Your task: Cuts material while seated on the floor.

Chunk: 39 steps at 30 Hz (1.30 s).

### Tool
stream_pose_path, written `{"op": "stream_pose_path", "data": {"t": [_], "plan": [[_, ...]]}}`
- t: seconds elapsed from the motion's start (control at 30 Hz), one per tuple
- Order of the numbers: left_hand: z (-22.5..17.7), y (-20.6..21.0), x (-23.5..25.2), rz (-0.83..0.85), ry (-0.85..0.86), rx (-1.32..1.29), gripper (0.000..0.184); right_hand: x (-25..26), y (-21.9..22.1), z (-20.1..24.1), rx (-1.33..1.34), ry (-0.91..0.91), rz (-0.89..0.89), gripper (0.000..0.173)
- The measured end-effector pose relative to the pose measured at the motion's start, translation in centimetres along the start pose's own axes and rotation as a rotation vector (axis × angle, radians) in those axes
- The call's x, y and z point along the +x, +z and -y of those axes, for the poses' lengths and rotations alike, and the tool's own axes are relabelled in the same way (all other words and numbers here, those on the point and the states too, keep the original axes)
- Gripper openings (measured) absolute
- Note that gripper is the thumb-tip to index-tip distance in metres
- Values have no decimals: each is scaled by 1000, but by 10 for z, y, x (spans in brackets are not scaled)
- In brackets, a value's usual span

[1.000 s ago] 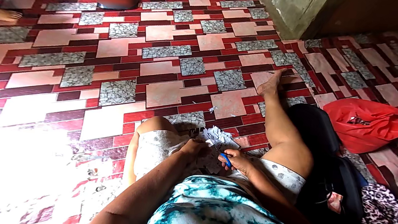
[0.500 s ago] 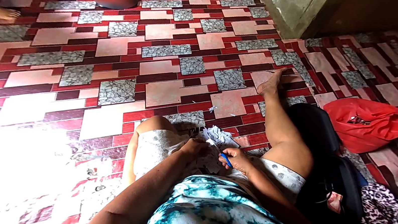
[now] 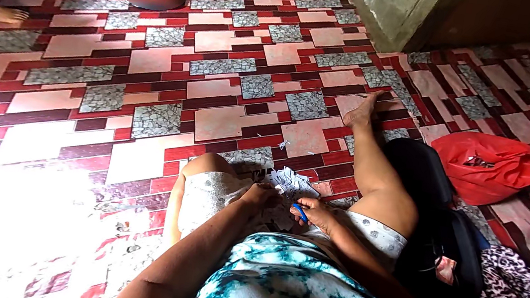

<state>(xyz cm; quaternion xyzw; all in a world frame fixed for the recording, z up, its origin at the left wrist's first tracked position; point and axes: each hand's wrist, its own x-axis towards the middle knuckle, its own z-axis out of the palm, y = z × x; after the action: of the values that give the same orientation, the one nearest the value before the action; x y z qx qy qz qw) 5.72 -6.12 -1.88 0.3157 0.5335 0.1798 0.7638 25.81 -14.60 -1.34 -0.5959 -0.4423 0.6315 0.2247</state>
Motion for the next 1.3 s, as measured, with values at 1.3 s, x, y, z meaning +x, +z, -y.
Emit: {"op": "stream_pose_path", "data": {"t": [1.3], "plan": [[2,-2,3,29,-9,63,7,-1,1,1,-8,-9,-33,25]]}}
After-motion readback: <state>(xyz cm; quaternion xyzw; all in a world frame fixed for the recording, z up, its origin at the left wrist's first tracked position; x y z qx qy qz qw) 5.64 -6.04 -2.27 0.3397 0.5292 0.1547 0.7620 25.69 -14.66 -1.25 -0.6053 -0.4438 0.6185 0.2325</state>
